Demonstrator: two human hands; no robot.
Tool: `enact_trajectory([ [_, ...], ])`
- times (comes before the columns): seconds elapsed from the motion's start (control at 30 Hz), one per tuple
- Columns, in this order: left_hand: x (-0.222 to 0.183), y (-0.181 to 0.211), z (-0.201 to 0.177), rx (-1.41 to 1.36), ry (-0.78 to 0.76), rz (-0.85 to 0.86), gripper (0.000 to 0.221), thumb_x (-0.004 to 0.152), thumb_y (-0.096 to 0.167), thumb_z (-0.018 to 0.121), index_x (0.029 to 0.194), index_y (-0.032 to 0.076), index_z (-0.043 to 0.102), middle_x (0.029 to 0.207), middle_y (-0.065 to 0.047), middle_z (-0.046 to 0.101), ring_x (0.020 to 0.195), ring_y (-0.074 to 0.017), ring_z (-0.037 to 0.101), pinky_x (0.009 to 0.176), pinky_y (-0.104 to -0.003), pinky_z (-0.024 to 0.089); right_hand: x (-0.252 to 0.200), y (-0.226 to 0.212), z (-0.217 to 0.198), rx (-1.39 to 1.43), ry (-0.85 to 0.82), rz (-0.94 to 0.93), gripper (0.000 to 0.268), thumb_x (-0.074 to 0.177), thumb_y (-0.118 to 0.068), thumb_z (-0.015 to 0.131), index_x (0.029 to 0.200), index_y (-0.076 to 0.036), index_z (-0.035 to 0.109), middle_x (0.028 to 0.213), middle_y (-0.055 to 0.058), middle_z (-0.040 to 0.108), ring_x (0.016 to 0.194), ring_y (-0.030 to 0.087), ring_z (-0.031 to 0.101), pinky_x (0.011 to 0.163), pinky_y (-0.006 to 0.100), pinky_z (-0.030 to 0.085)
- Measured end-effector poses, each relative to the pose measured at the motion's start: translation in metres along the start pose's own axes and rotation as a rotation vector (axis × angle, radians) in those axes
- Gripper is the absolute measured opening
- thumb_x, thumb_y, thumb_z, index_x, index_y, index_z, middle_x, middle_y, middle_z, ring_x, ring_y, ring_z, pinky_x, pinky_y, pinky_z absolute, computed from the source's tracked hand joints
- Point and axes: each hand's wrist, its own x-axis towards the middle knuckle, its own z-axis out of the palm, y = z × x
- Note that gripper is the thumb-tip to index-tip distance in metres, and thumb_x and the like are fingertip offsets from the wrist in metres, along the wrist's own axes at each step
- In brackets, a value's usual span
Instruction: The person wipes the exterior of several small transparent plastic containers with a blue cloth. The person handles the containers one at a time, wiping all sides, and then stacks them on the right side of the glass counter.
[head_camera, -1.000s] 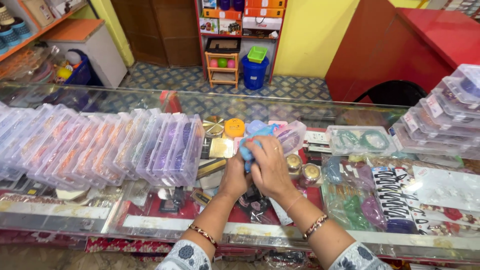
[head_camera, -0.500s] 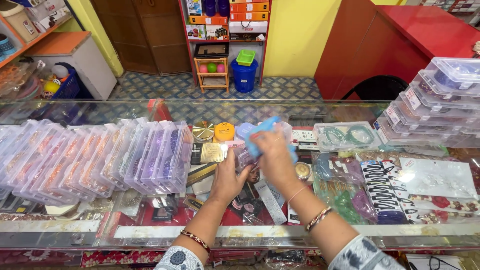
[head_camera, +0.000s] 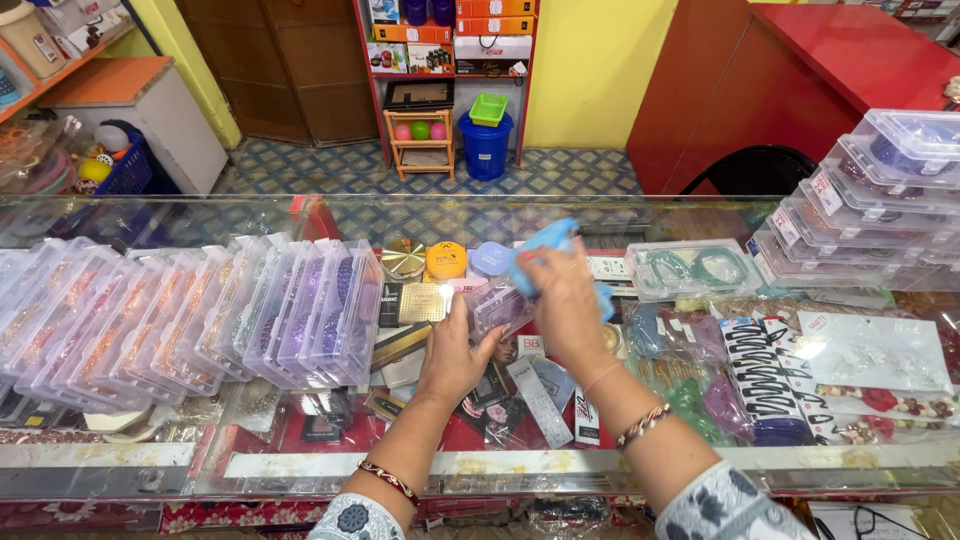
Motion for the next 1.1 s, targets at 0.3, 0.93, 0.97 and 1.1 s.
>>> enact_trajectory([
  [0.3, -0.001, 0.002, 0.0, 0.018, -0.014, -0.007, 0.048, 0.084, 0.019, 0.079, 0.119, 0.003, 0.049, 0.099, -0.024, 0.074, 0.097, -0.046, 0.069, 0.081, -0.053, 0.053, -0.008, -0.013, -0.01, -0.003, -0.002, -0.128, 0.055, 0.072, 0.014, 0.058, 0.123, -0.004, 0.07, 0.12, 0.016, 0.068, 0.118, 0.033, 0.063, 0.12, 0.055, 0.033],
  [0.93, -0.002, 0.003, -0.001, 0.027, -0.016, 0.007, 0.052, 0.085, 0.02, 0.078, 0.125, 0.003, 0.047, 0.1, -0.025, 0.073, 0.097, -0.0445, 0.07, 0.083, -0.051, 0.054, 0.006, 0.01, -0.022, -0.061, -0.005, 0.019, 0.049, 0.071, 0.007, 0.067, 0.119, -0.005, 0.069, 0.118, 0.014, 0.069, 0.116, 0.031, 0.062, 0.119, 0.056, 0.029],
  [0.97, -0.002, 0.004, -0.001, 0.024, -0.022, -0.001, 0.052, 0.086, 0.02, 0.077, 0.125, 0.003, 0.047, 0.1, -0.025, 0.073, 0.097, -0.044, 0.071, 0.083, -0.051, 0.054, 0.006, 0.013, -0.021, -0.084, 0.0, 0.02, 0.051, 0.071, 0.008, 0.066, 0.121, -0.005, 0.069, 0.119, 0.014, 0.069, 0.117, 0.031, 0.062, 0.119, 0.056, 0.029],
  [1.1, 0.0, 0.003, -0.001, 0.029, -0.004, 0.016, 0.053, 0.084, 0.018, 0.077, 0.126, 0.003, 0.048, 0.101, -0.025, 0.073, 0.097, -0.0452, 0.07, 0.082, -0.052, 0.054, -0.002, -0.006, -0.012, -0.123, -0.019, -0.069, 0.057, 0.07, 0.013, 0.062, 0.124, -0.005, 0.068, 0.122, 0.014, 0.068, 0.121, 0.032, 0.061, 0.122, 0.056, 0.03],
])
